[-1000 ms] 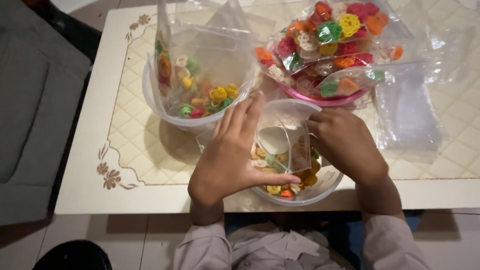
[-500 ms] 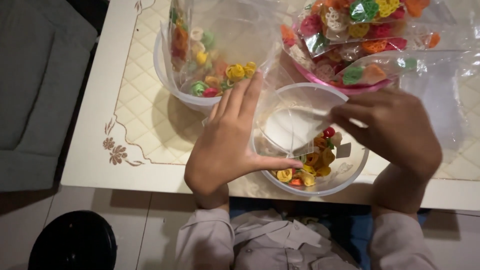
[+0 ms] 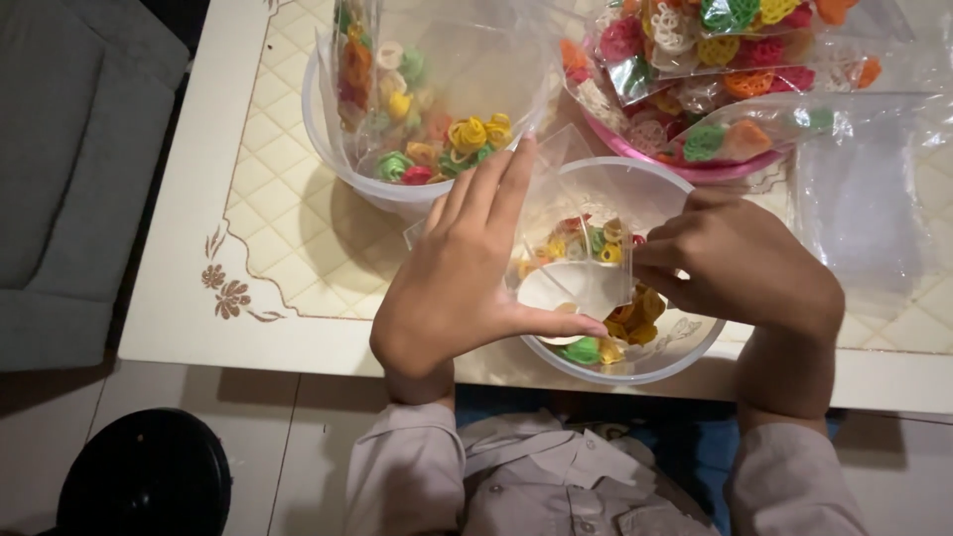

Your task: Scooping colorful snacks from a container into a bowl and then into plastic bags for packaging.

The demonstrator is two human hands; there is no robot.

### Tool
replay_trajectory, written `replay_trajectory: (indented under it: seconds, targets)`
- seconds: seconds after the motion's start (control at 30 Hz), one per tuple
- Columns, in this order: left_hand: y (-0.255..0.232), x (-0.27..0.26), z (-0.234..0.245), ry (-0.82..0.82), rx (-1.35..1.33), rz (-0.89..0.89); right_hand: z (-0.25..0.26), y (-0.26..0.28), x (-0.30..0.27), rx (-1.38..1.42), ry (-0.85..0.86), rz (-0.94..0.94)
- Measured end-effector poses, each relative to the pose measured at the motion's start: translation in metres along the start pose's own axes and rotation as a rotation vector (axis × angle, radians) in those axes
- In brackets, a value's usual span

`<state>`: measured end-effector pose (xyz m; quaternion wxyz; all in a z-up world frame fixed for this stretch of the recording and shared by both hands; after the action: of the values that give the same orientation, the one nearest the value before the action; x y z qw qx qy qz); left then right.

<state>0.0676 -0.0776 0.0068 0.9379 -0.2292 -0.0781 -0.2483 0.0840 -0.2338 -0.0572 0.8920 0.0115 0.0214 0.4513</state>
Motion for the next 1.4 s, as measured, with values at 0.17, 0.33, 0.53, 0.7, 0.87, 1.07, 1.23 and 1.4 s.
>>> replay_trajectory:
  seconds: [0.17,0.33,0.53,0.7,0.87,1.07,1.23,1.4]
  targets:
    - [-0.001,-0.001,0.004,0.019,-0.023,0.002,0.014,-0.004,-0.010,0.039,-0.161,0.058]
    - [0.015,-0.004,0.000,0.029,0.024,0.083,0.036,-0.009,-0.029,-0.066,-0.261,-0.034]
    - [0.019,-0.004,0.000,-0.010,0.068,0.098,0.026,-0.025,-0.047,-0.115,-0.180,-0.151]
    - [0.015,-0.001,-0.008,0.064,0.039,0.066,0.019,-0.023,-0.054,-0.015,-0.083,-0.166]
    - [0.013,0.000,-0.005,0.024,0.055,0.064,0.062,0.013,-0.068,-0.236,-0.407,-0.087]
    - [0.012,0.001,-0.006,0.035,0.078,0.085,0.048,-0.010,-0.072,-0.247,-0.301,-0.276]
    - [0.012,0.002,-0.010,0.038,0.084,0.082,0.042,-0.031,-0.067,-0.127,-0.300,-0.303]
    - [0.011,0.004,-0.010,0.052,0.067,0.072,0.041,-0.046,-0.058,-0.048,-0.250,-0.330]
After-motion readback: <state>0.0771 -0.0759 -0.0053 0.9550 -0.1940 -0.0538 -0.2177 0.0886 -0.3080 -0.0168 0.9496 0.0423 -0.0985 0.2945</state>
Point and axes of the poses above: each hand's wrist, its own x-axis towards the middle knuckle, its own z-axis out of the back of the hand, y = z × x, the point moved 10 cm from there along x, towards the middle knuckle, and after that the axes turned 5 degrees about z, right-handed, at the moved point
